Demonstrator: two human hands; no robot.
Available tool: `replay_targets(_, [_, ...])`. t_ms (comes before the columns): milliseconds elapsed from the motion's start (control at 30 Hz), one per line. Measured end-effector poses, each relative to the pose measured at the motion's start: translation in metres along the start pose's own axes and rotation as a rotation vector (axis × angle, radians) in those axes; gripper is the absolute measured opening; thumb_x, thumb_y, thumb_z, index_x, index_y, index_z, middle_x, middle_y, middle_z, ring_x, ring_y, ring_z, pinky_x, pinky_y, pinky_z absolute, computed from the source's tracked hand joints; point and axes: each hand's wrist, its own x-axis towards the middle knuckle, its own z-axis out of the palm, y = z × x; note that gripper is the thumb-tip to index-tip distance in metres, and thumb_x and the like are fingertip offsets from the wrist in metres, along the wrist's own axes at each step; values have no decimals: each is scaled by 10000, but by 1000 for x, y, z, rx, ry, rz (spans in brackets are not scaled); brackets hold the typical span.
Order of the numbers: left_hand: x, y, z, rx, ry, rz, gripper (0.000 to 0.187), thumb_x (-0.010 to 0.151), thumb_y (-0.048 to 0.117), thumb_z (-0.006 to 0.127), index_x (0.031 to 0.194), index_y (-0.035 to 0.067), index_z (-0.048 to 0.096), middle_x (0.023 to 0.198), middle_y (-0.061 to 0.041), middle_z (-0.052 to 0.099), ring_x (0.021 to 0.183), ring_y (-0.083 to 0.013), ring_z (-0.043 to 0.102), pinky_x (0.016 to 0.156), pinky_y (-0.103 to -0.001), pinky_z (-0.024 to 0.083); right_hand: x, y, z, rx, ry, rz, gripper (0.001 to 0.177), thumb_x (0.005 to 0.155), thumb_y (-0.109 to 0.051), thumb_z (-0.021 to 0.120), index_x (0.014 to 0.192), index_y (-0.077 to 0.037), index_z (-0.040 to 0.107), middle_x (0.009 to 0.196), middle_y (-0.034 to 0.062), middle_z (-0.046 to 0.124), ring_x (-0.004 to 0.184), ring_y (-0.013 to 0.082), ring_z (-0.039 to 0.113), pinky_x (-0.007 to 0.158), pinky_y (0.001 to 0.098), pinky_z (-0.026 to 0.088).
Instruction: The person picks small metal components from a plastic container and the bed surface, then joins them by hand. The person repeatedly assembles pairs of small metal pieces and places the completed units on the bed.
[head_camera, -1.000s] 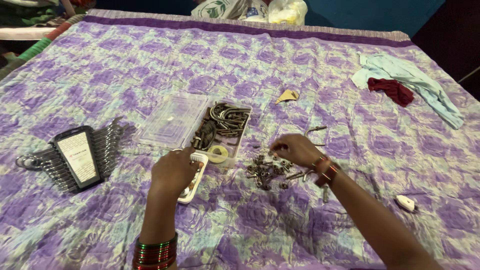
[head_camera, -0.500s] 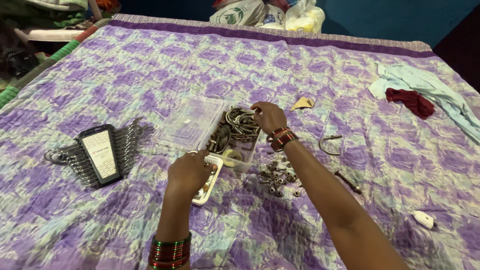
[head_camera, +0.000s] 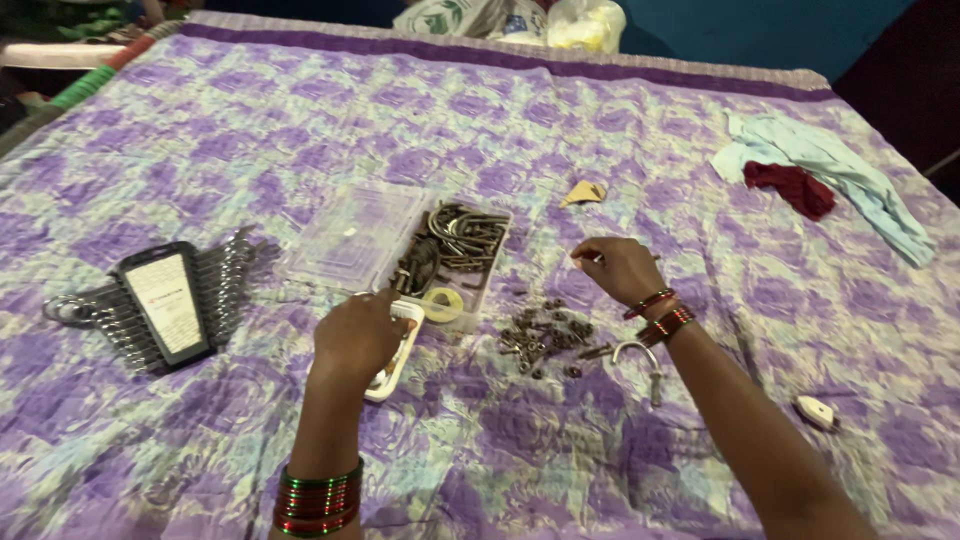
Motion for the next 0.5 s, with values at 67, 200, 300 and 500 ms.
replay_targets(67, [1,0,1,15,13,17,505,926,464,666,1331,168,612,1191,-155,698,1125,-362,671,915,-499,547,-15,16,-8,23,-54,-45,202,896,-263,723,1053,-158,795,970,51,798,825,191,757,737,347,593])
replay_targets(200, [-2,3,2,37,-4,8,502,914,481,668,1316,186,618,1168,-155,708,1108,-369,682,905,-508,551,-44,48,-21,-58,-250,-23,200,907,-293,699,1038,-181,802,967,32,805,852,204,760,776,369,598])
replay_targets(300, [-2,4,2,43,0,18,475,920,473,662,1309,202,622,1155,-159,712,1091,-376,688,898,-511,550,-60,68,-28,-109,-347,58,209,875,-303,702,1042,-225,801,997,4,803,888,203,761,799,380,587])
replay_targets(500, [0,3,5,16,5,15,528,902,482,677,1348,208,610,1155,-146,719,1094,-367,689,898,-515,549,-83,106,-22,-396,-252,184,152,864,-312,723,972,-278,824,972,2,796,920,253,740,806,424,581])
